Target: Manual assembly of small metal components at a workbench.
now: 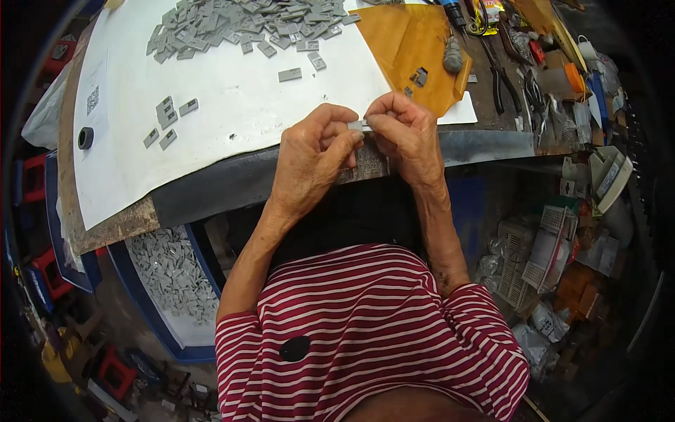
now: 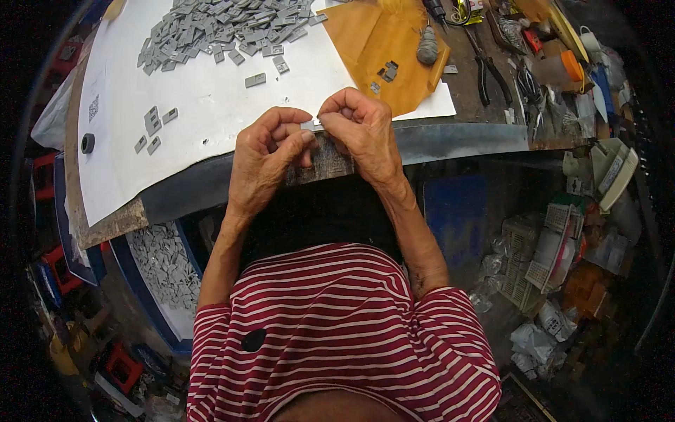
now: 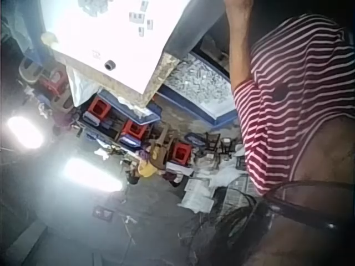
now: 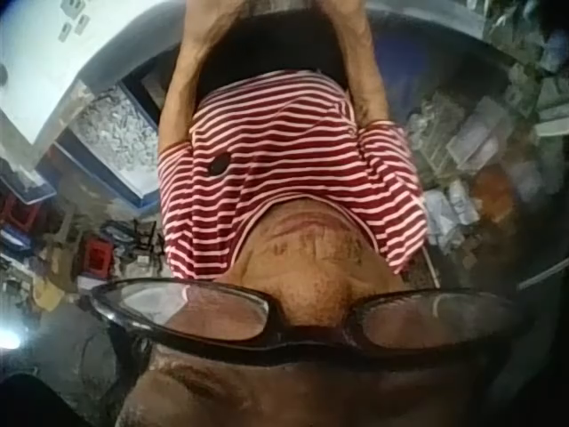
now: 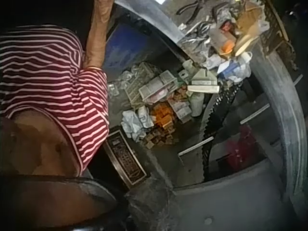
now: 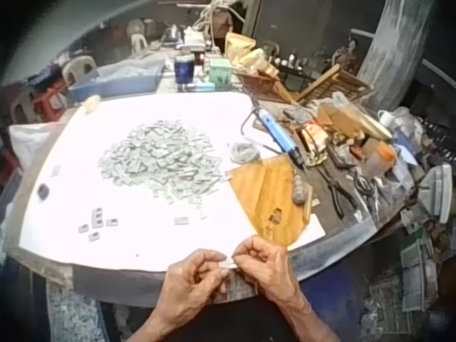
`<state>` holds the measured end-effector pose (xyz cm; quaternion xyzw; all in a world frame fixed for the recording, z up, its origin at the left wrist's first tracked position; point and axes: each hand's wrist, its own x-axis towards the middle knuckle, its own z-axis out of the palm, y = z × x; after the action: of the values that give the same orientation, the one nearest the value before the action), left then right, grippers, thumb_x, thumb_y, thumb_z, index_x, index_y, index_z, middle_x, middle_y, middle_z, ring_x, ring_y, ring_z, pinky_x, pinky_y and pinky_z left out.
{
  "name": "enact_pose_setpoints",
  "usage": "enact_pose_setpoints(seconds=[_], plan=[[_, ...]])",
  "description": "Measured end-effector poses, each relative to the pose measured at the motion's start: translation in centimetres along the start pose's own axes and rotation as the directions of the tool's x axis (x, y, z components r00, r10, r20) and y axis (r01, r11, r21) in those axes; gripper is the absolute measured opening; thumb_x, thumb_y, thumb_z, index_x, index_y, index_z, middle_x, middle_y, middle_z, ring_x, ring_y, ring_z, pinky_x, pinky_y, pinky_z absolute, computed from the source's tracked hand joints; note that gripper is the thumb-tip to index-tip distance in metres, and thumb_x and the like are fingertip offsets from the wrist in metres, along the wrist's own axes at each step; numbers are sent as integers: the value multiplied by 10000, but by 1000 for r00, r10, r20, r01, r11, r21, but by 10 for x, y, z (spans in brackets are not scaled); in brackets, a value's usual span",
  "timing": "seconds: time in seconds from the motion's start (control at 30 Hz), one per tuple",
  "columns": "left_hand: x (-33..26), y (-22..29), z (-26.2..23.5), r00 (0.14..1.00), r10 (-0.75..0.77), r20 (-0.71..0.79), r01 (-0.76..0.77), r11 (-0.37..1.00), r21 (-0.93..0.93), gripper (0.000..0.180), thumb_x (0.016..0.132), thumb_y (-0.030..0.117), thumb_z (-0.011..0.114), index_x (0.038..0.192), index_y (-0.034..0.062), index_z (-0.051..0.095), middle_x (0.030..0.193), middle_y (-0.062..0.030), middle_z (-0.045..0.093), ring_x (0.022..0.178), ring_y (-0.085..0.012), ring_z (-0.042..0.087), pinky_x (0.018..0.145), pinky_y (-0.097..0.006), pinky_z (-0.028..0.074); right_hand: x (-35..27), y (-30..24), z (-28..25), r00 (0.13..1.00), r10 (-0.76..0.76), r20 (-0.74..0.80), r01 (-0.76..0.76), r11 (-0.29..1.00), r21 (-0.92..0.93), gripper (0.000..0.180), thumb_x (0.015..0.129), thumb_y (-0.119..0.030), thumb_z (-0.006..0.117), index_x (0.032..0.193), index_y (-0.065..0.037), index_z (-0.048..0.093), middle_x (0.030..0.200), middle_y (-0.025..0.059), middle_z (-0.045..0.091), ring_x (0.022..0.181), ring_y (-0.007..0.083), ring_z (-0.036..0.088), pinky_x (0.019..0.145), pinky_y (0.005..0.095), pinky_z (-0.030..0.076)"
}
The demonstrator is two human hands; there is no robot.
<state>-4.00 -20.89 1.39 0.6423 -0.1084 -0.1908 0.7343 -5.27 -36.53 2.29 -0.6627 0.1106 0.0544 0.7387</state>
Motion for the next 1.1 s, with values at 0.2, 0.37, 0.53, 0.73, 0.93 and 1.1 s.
enact_pose_setpoints(seconds=[0.2,0.37,0.53,0.73,0.93,1.1], plan=[[1,-2,1,998,-63,1,63,996,-68,162,843,37,549,975,-55,535,690,-45,589,565,-64,527,499,-178,425,0,0,-3,998,20,64,-30,988,150,58,787,-34,554,812,18,561,554,-19,475,443,23,372,399,166,262],[2,-4,2,999,-40,10,41,996,-85,159,846,43,551,971,-54,537,692,-46,586,567,-65,527,499,-179,423,-1,0,-5,998,20,56,-28,988,152,68,796,-40,548,822,23,558,571,-8,481,452,26,380,399,166,268],[2,-2,2,999,-42,11,42,999,-33,158,846,51,556,964,-52,540,690,-44,585,570,-65,527,500,-178,422,-1,3,-7,998,28,58,-37,985,166,78,805,-45,540,834,26,555,589,2,494,459,31,391,395,169,285],[1,-3,2,998,-54,18,55,998,-8,156,843,57,564,950,-54,546,681,-43,585,569,-66,528,501,-177,427,-2,7,-11,995,54,89,-72,976,206,92,811,-51,534,844,34,549,584,10,498,453,39,404,391,171,311],[1,-4,2,1000,10,11,-10,997,82,154,839,55,567,950,-51,550,660,-48,592,553,-73,536,490,-192,438,-3,6,-11,992,79,102,-96,980,175,103,819,-63,528,841,34,550,563,12,492,450,42,409,388,175,314],[-2,-3,4,1000,8,-9,-6,973,232,166,840,46,580,994,-12,556,722,-26,602,608,-57,547,543,-176,460,-4,8,-10,996,42,83,-53,989,137,106,812,-62,537,850,34,556,568,6,496,468,42,429,414,176,339]])
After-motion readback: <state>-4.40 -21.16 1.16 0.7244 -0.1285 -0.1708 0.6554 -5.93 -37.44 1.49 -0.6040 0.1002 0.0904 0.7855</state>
